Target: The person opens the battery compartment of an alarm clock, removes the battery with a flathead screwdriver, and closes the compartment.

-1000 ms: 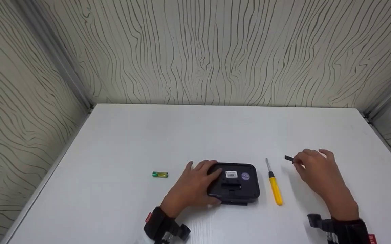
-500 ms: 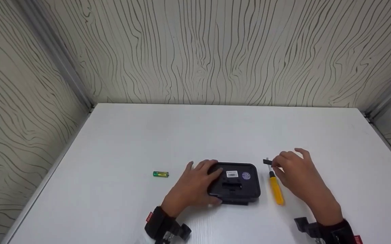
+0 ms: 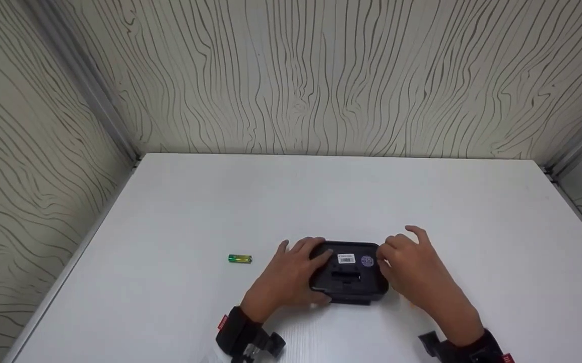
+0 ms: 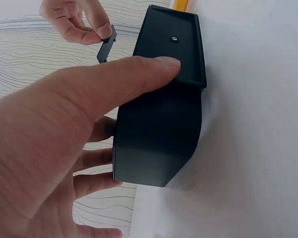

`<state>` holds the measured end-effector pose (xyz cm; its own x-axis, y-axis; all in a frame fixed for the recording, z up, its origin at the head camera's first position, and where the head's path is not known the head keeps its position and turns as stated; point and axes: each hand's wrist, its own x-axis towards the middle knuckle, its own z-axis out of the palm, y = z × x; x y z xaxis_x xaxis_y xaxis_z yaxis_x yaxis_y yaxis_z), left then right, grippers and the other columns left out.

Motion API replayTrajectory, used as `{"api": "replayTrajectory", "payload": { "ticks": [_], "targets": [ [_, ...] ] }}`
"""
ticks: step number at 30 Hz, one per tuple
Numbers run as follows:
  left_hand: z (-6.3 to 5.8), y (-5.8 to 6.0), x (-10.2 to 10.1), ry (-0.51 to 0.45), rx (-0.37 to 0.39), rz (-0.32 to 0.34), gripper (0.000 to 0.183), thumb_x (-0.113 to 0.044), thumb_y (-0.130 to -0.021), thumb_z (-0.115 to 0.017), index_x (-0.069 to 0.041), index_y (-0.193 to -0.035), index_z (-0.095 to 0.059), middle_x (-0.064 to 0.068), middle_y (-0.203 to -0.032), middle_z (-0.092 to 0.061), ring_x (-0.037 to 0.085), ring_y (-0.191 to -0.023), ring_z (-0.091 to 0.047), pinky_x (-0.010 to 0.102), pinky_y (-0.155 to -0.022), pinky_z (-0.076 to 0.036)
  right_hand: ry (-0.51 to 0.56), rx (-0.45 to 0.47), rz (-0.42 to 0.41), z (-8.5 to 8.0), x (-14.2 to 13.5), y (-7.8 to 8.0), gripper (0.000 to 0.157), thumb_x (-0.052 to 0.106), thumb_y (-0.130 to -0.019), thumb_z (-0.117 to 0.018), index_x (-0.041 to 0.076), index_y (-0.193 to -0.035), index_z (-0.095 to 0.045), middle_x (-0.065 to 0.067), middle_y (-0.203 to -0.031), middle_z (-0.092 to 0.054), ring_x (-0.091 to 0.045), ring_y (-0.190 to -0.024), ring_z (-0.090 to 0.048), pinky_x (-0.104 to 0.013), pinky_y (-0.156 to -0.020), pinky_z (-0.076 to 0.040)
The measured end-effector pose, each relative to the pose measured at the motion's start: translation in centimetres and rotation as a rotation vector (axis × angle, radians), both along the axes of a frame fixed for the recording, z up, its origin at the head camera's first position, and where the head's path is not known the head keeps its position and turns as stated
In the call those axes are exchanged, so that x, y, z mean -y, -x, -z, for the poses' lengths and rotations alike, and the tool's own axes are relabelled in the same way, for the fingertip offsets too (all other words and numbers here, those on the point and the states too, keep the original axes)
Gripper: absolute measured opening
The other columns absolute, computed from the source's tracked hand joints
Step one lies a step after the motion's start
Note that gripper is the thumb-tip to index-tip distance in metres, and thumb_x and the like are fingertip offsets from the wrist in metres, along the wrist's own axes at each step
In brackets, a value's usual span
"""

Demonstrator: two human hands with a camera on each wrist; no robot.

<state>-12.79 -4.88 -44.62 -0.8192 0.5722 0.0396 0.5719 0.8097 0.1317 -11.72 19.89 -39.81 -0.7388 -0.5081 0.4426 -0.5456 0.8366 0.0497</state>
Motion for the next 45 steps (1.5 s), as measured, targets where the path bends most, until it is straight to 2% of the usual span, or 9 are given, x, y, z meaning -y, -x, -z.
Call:
{"api": "replayTrajectory", "payload": {
  "ticks": [13, 19, 28, 33, 45],
  "targets": [
    [-0.1, 0.0, -0.1, 0.013, -0.014, 0.010, 0.087, -0.065, -0.074, -0.071, -0.028, -0.148, -0.042, 0.001, -0.153, -0.037, 0.018, -0.141, -0.036, 0.056, -0.106, -0.040, -0.132, -0.010, -0.078, 1.1, 2.7, -0.9, 0.011, 0.011, -0.069, -0.082, 0.010, -0.071, -0.071, 0.001, -0.071, -0.065, -0.016, -0.075, -0.064, -0.051, -0.095, -0.047],
    [-0.1, 0.0, 0.0, 0.017, -0.014, 0.009, 0.087, -0.064, -0.075, -0.070, -0.027, -0.148, -0.042, 0.002, -0.153, -0.038, 0.019, -0.141, -0.037, 0.056, -0.106, -0.040, -0.143, 0.048, -0.095, 1.3, 3.7, -1.3, 0.008, 0.011, -0.072, -0.078, 0.010, -0.070, -0.070, 0.000, -0.066, -0.063, -0.017, -0.070, -0.061, -0.051, -0.095, -0.047],
    [-0.1, -0.1, -0.1, 0.032, -0.055, 0.015, 0.086, -0.065, -0.075, -0.070, -0.027, -0.147, -0.044, 0.002, -0.150, -0.041, 0.019, -0.138, -0.041, 0.054, -0.103, -0.042, -0.219, 0.091, -0.124, 1.5, 4.3, -1.5, 0.009, 0.013, -0.075, -0.079, 0.007, -0.081, -0.075, -0.005, -0.075, -0.069, -0.021, -0.073, -0.062, -0.052, -0.096, -0.047],
    [-0.1, -0.1, 0.0, 0.040, -0.076, 0.018, 0.085, -0.065, -0.075, -0.070, -0.027, -0.146, -0.045, 0.003, -0.150, -0.042, 0.019, -0.137, -0.041, 0.054, -0.102, -0.043, -0.220, 0.095, -0.133, 1.6, 4.6, -1.6, 0.011, 0.013, -0.074, -0.080, 0.006, -0.081, -0.075, -0.005, -0.076, -0.071, -0.022, -0.075, -0.063, -0.053, -0.097, -0.046],
    [-0.2, 0.0, 0.1, 0.028, -0.056, 0.015, 0.085, -0.065, -0.075, -0.070, -0.026, -0.147, -0.044, 0.003, -0.151, -0.041, 0.019, -0.139, -0.040, 0.055, -0.103, -0.042, -0.245, 0.098, -0.134, 1.9, 5.0, -1.6, 0.014, 0.015, -0.074, -0.080, 0.005, -0.080, -0.073, -0.007, -0.075, -0.070, -0.023, -0.074, -0.063, -0.053, -0.097, -0.045]
  ]
}}
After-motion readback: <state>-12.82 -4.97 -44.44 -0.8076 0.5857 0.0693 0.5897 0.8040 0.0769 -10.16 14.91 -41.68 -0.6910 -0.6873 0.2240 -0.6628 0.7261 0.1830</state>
